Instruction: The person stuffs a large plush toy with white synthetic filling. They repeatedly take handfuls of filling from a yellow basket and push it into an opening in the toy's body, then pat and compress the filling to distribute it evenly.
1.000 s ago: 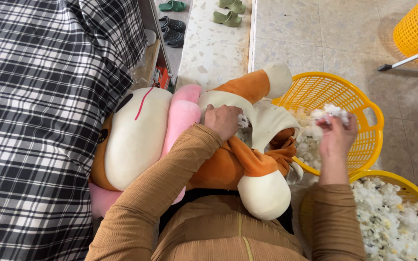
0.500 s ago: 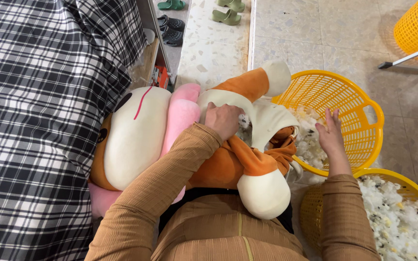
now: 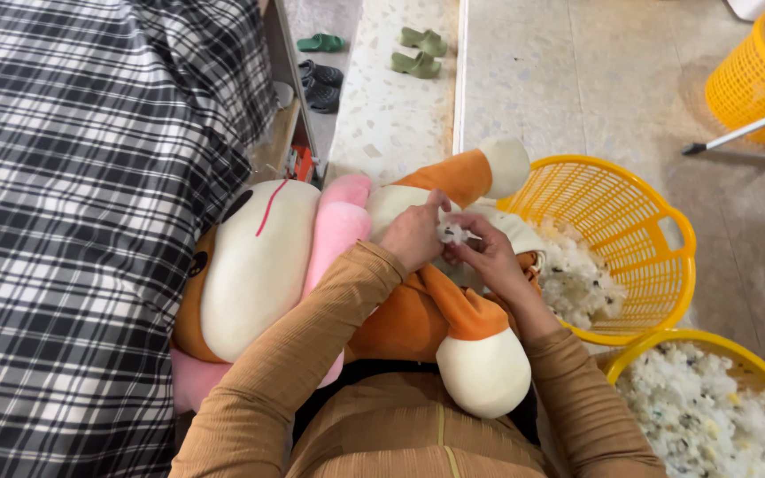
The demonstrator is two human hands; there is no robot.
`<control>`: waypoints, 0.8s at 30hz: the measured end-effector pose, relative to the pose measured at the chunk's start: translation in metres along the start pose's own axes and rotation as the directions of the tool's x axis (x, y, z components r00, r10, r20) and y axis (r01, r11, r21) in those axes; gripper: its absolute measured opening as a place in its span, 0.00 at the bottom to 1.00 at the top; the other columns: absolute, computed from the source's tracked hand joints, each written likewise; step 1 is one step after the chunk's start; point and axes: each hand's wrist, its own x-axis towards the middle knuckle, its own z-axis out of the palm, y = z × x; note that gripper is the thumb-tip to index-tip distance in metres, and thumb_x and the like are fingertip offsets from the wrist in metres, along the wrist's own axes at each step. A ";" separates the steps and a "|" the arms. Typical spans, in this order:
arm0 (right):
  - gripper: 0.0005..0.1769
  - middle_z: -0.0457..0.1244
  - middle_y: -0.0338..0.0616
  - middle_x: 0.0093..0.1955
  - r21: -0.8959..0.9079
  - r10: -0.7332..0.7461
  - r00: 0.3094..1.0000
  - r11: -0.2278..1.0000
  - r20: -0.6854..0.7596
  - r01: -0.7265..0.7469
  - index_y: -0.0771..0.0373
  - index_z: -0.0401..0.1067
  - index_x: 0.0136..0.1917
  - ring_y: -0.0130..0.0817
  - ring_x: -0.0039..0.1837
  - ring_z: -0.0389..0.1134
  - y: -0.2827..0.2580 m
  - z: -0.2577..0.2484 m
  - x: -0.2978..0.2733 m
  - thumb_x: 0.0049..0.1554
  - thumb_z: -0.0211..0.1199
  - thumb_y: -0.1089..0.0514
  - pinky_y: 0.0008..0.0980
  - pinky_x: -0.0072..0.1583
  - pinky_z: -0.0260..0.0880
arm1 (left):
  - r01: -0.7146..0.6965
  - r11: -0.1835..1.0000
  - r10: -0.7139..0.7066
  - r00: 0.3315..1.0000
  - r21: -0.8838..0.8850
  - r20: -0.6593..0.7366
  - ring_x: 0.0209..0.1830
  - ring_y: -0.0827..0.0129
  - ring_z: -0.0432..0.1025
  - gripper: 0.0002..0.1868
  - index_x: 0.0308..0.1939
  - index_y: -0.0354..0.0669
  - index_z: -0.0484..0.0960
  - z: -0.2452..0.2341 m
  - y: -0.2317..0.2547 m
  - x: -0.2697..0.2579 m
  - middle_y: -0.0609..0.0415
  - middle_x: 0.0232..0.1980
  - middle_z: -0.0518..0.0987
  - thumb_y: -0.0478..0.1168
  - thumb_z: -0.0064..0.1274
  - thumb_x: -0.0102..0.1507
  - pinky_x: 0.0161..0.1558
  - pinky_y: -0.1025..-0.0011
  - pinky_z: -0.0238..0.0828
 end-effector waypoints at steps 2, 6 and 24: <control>0.12 0.70 0.47 0.48 0.028 0.003 0.998 1.000 -0.056 -0.002 0.68 0.72 0.61 0.29 0.47 0.72 0.017 -0.001 0.004 0.64 0.59 0.67 0.28 0.52 0.74 | 0.041 0.999 -0.040 0.999 -0.022 0.015 0.42 0.49 0.79 0.26 0.53 0.47 0.71 0.000 -0.005 -0.001 0.46 0.38 0.83 0.38 0.65 0.53 0.46 0.55 0.75; 0.10 0.70 0.46 0.46 0.098 -0.033 0.960 0.993 -0.278 0.063 0.68 0.72 0.57 0.29 0.45 0.72 0.041 -0.016 0.000 0.61 0.59 0.68 0.28 0.51 0.74 | -0.050 0.999 0.050 0.999 -0.010 0.009 0.40 0.54 0.81 0.10 0.42 0.49 0.83 -0.003 -0.009 0.000 0.49 0.37 0.85 0.41 0.62 0.57 0.46 0.60 0.78; 0.36 0.64 0.47 0.68 -0.642 -0.254 0.769 0.725 -0.586 -0.250 0.62 0.65 0.77 0.32 0.49 0.71 0.054 -0.219 -0.073 0.56 0.69 0.65 0.29 0.53 0.69 | 0.000 0.964 -0.017 0.998 0.267 0.058 0.41 0.55 0.80 0.21 0.48 0.49 0.83 0.004 -0.008 -0.010 0.50 0.39 0.85 0.40 0.65 0.51 0.44 0.57 0.76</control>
